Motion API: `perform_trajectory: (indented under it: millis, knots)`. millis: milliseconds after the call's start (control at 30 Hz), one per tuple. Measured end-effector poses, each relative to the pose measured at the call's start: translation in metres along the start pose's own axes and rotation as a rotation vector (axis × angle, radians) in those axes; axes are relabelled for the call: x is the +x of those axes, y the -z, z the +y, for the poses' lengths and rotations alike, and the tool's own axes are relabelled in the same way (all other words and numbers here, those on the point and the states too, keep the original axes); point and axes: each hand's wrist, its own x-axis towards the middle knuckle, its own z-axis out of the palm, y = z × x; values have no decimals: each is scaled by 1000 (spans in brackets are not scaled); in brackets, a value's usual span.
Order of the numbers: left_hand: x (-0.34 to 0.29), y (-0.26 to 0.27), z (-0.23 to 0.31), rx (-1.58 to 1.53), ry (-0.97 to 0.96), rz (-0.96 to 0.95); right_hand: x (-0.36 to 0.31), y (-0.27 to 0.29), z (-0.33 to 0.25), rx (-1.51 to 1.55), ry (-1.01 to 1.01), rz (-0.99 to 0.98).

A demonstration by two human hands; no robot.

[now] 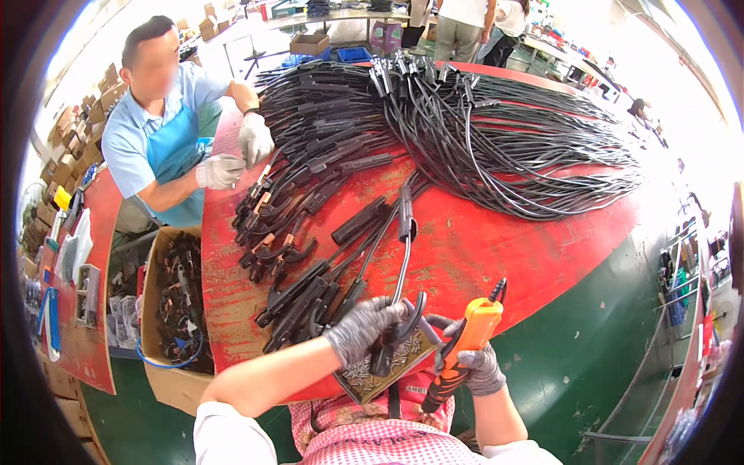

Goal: The person secures plastic housings onto electrical cables at an industrial assembly table by driving screws into the housings with an electric screwdriver.

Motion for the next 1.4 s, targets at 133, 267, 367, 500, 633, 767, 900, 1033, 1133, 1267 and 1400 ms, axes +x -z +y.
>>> perform_trajectory:
  millis: [133,267,367,500,633,767,900,1033,1133,1267,1400]
  knots:
    - [18,-7,-24,-178,-22,-39,13,-11,-1,125,-78,-72]
    - [45,-26,-19,-271,122,-388,5,5,1,32,78,-43]
    - [72,23,1,-264,-4,-168,12,-20,-15,37,15,-150]
    - [180,76,16,-586,-27,-130,30,-12,2,154,129,-302]
    - [210,40,37,-502,-176,-107,23,-9,-3,158,120,-297]
    - [205,44,41,-446,-105,-219,25,-8,2,193,115,-304]
    - [183,34,43,-414,-152,-259,34,-18,8,153,81,-319]
    - [148,25,23,-375,-119,-215,37,-18,10,190,81,-246]
    - [107,21,3,-408,-39,-210,41,-19,13,289,18,-274]
    - [52,11,-32,-329,-110,-362,48,-24,26,300,113,-63]
    - [-11,-12,-16,-493,37,20,38,-20,27,281,-85,-109]
